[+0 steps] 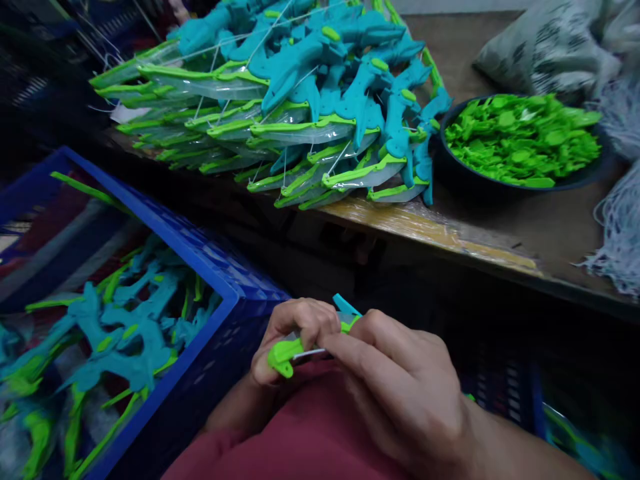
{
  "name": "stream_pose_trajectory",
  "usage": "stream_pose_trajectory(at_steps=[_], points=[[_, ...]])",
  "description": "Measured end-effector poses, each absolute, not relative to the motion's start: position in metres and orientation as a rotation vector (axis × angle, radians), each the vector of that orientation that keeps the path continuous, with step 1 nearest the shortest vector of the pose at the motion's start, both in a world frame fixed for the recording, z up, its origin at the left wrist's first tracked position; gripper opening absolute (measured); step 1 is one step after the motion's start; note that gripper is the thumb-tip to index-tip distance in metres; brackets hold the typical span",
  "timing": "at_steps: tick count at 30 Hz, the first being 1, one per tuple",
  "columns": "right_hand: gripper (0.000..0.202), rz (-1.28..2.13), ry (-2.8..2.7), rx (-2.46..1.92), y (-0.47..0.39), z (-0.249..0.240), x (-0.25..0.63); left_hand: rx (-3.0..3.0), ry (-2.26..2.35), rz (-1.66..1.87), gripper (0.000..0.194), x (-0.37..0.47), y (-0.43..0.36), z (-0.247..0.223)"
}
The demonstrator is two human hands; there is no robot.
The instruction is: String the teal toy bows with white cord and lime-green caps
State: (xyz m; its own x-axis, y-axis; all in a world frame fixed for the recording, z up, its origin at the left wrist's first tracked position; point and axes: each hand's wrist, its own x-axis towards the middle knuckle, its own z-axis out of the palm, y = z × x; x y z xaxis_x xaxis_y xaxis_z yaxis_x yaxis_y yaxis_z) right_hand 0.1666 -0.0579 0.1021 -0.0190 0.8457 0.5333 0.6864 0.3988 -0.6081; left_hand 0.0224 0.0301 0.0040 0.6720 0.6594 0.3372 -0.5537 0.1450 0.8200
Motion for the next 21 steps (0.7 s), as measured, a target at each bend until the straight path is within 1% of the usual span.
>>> stream_pose_trajectory(at_steps=[3,6,14,21], points=[[0.021,0.225,-1.75,-1.326,-0.057,0.102,0.165,1.111,-0.022,0.907,0.066,0.027,0.034,0.001],[0.025,0.22,-1.753,-1.328,-0.058,0.1,0.163,1.115,-0.083,0.883,0.067,0.029,0.037,0.0],[0.023,0.196,-1.76,-1.302,-0.059,0.092,0.161,1.165,-0.014,0.861,0.059,0.031,0.036,0.009],[0.026,0.226,-1.758,-1.281,-0.061,0.086,0.158,1.214,0.106,0.795,0.068,0.026,0.032,0.012]])
